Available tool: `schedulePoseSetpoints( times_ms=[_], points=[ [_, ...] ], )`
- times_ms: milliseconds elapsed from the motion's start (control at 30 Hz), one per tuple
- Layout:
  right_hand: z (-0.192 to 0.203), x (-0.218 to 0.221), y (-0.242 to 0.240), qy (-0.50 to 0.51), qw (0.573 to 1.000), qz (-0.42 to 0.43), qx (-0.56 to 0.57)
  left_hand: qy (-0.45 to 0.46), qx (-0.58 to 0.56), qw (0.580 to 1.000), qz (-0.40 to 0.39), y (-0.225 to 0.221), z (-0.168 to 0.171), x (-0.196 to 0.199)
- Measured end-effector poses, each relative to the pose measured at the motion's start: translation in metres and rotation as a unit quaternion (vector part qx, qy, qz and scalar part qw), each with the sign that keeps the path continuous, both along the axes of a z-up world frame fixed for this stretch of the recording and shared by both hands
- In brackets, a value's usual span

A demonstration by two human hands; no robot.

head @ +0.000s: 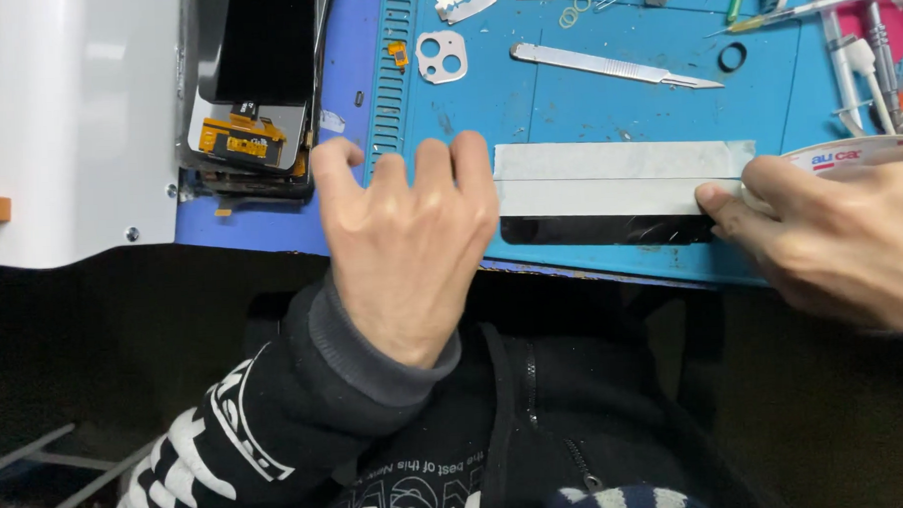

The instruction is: The person holds a cracked phone display assembly and uses tweezers to pry at its edge, then turns the panel over to view its back. They lay the panel on the work mat, apply strips of tape over its surface, and cut the tape with scissors.

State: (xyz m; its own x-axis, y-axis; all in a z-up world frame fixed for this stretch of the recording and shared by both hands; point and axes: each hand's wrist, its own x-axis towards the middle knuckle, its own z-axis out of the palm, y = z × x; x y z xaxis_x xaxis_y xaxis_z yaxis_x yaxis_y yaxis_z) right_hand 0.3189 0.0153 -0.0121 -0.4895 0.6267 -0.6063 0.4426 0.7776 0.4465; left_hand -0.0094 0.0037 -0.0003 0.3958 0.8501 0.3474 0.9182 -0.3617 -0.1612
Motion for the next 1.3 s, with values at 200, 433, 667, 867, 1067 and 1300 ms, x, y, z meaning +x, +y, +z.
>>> schedulePoseSetpoints(
  times_ms=[200, 433, 667, 867, 1067, 1300],
  points=[
    [0.001, 0.003, -0.003, 0.051, 0.998, 0.013, 0.037, -0.133, 0.048, 0.986, -0.083, -0.028, 0.001, -0.018],
    [0.012, -0.013, -0.002, 0.084, 0.995, -0.006, 0.054, -0.145, -0.042, 0.977, -0.154, -0.047, -0.052, 0.005],
    [0.015, -0.017, -0.001, 0.067, 0.996, -0.009, 0.053, -0.139, -0.111, 0.972, -0.152, -0.039, -0.043, 0.003],
    [0.031, -0.029, 0.003, 0.092, 0.994, 0.021, 0.06, -0.148, -0.153, 0.957, -0.196, -0.028, -0.039, 0.05],
    [0.027, -0.011, 0.001, 0.234, 0.968, 0.033, 0.08, -0.126, -0.149, 0.961, -0.196, -0.031, -0.039, 0.101],
    [0.047, -0.037, 0.027, 0.103, 0.992, -0.049, 0.044, -0.095, -0.129, 0.97, -0.181, -0.03, -0.039, 0.108]
  ],
)
